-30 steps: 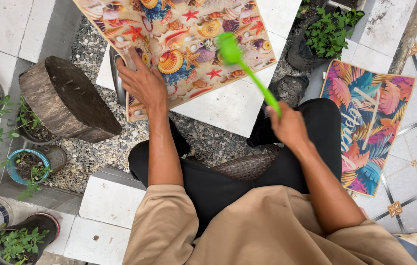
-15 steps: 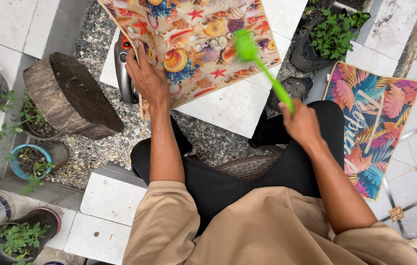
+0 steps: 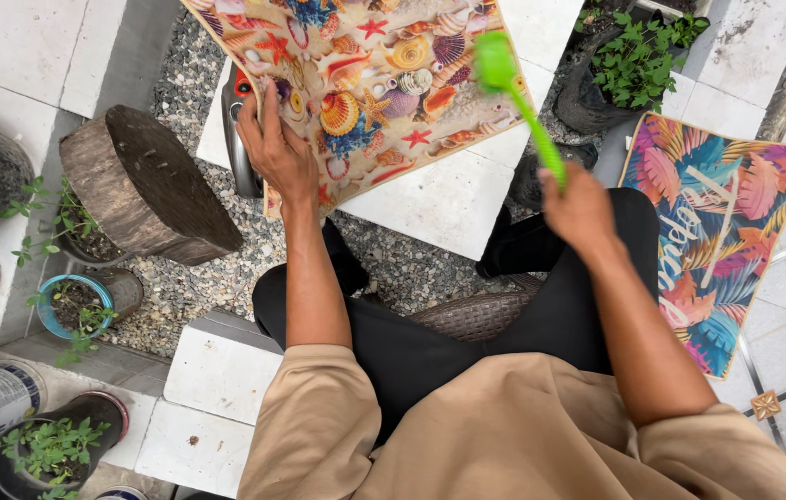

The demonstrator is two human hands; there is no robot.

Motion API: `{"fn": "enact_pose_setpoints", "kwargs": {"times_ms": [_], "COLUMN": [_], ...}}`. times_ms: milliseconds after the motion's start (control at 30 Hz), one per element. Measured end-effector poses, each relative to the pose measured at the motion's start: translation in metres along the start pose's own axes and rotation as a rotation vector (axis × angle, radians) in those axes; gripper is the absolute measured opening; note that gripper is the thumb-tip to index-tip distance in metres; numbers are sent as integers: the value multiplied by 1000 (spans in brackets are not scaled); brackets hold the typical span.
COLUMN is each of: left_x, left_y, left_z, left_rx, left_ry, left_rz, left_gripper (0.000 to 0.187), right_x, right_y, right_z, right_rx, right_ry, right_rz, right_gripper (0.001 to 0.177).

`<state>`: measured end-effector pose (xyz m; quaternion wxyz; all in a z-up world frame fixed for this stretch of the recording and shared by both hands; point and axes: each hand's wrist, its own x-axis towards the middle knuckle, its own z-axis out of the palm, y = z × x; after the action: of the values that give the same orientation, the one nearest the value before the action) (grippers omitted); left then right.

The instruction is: The person brushes a patterned plastic mat with a green scrub brush, shaking the mat and laying it flat on a white surface among potted plants.

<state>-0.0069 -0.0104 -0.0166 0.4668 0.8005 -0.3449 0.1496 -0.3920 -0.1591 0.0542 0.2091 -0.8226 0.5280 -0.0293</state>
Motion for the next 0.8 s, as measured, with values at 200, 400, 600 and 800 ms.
{"fn": "enact_pose_setpoints", "kwargs": {"times_ms": [200,400,600,800], "left_x": [2,4,1,-1], "left_y": [6,5,4,11], "left_z": [-4,-13,-10,-3], "left_rx": [-92,-145,-164,-141], "left_ry": [28,47,31,-19], "left_rz": [44,49,106,112], "left_gripper": [44,48,48,47], "right_x": [11,40,39,2], "right_y": [-93,-65,-35,-45], "right_z": [50,47,6,3], "right_rx": [189,44,24,104], "right_ry": [-302,-193,24,-200], "right_rz": [-44,146,145,50], "right_gripper": [35,38,37,37]}}
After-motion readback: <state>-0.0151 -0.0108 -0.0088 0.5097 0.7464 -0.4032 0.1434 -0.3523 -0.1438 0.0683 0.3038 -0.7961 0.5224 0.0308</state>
